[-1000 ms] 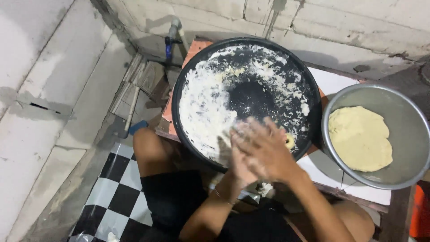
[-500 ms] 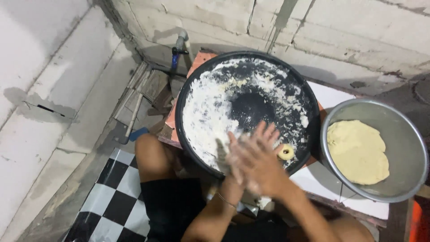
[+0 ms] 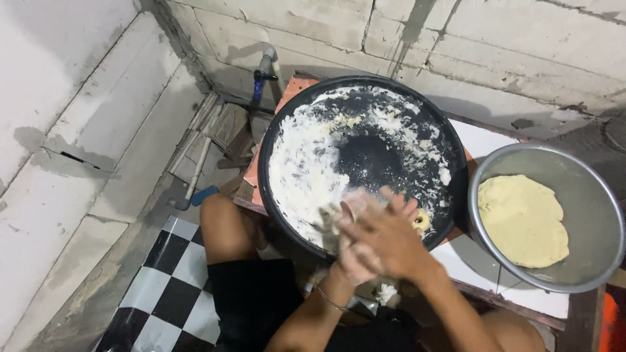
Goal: Manually shaping pieces of dough into donuts by rolling them and poking a hole in the center.
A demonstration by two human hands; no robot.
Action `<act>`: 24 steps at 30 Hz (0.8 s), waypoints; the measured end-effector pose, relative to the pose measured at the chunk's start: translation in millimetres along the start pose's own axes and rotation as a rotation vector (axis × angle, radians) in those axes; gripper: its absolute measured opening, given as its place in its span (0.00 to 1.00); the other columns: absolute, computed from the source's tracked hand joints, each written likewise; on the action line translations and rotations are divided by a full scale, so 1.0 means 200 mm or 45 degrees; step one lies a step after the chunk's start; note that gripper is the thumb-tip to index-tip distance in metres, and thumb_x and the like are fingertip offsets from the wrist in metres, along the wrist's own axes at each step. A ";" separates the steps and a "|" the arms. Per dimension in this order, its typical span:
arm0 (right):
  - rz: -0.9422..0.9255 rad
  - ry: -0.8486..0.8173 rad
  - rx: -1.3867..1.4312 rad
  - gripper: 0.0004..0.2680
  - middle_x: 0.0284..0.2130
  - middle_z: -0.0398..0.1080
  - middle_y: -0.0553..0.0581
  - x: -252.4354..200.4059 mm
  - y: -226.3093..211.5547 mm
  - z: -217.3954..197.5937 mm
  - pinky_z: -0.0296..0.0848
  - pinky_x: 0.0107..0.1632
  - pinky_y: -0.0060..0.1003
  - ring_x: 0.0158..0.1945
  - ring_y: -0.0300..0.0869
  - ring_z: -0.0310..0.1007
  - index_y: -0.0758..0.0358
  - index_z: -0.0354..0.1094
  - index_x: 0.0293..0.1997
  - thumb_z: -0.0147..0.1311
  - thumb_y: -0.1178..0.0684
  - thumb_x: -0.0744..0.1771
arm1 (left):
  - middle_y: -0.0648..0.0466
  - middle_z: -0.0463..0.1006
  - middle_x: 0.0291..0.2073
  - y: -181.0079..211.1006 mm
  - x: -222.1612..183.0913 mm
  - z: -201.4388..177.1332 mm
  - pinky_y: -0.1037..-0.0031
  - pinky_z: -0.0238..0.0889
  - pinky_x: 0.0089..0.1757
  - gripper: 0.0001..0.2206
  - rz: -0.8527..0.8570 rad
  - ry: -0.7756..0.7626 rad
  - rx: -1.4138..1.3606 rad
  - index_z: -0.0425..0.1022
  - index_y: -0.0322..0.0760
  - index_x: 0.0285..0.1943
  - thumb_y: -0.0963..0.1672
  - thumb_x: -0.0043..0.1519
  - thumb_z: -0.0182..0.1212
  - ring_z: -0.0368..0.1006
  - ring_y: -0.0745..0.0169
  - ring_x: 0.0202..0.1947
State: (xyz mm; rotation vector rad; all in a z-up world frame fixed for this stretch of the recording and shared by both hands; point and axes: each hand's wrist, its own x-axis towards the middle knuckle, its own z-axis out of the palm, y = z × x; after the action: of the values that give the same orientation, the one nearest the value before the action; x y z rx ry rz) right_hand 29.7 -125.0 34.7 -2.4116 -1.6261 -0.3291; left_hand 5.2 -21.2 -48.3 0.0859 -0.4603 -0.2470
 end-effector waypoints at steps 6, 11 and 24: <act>-0.060 0.225 0.100 0.21 0.76 0.40 0.45 0.02 -0.08 0.06 0.33 0.81 0.55 0.80 0.42 0.34 0.49 0.47 0.75 0.18 0.39 0.74 | 0.50 0.22 0.79 0.01 0.07 -0.09 0.48 0.12 0.70 0.50 -0.069 -0.038 -0.122 0.27 0.49 0.80 0.73 0.56 0.22 0.18 0.51 0.78; -0.041 0.250 0.020 0.21 0.71 0.58 0.50 -0.08 0.14 0.17 0.41 0.75 0.62 0.76 0.52 0.46 0.45 0.59 0.70 0.40 0.38 0.68 | 0.43 0.52 0.75 -0.09 -0.01 -0.01 0.43 0.36 0.68 0.44 -0.111 0.519 -0.008 0.50 0.48 0.79 0.70 0.60 0.29 0.46 0.42 0.75; 0.029 0.250 -0.017 0.21 0.72 0.56 0.55 -0.08 0.09 0.17 0.41 0.74 0.65 0.77 0.56 0.46 0.46 0.61 0.69 0.28 0.39 0.70 | 0.54 0.68 0.68 0.02 0.02 -0.10 0.50 0.62 0.52 0.39 -0.130 0.036 -0.895 0.67 0.64 0.70 0.72 0.55 0.45 0.69 0.47 0.59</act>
State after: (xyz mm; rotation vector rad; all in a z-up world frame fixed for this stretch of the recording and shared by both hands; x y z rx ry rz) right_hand 42.7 -135.8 -3.3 -2.3223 -1.5147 -0.5550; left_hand 19.7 -17.3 -63.7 -0.5748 -0.3201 -0.4946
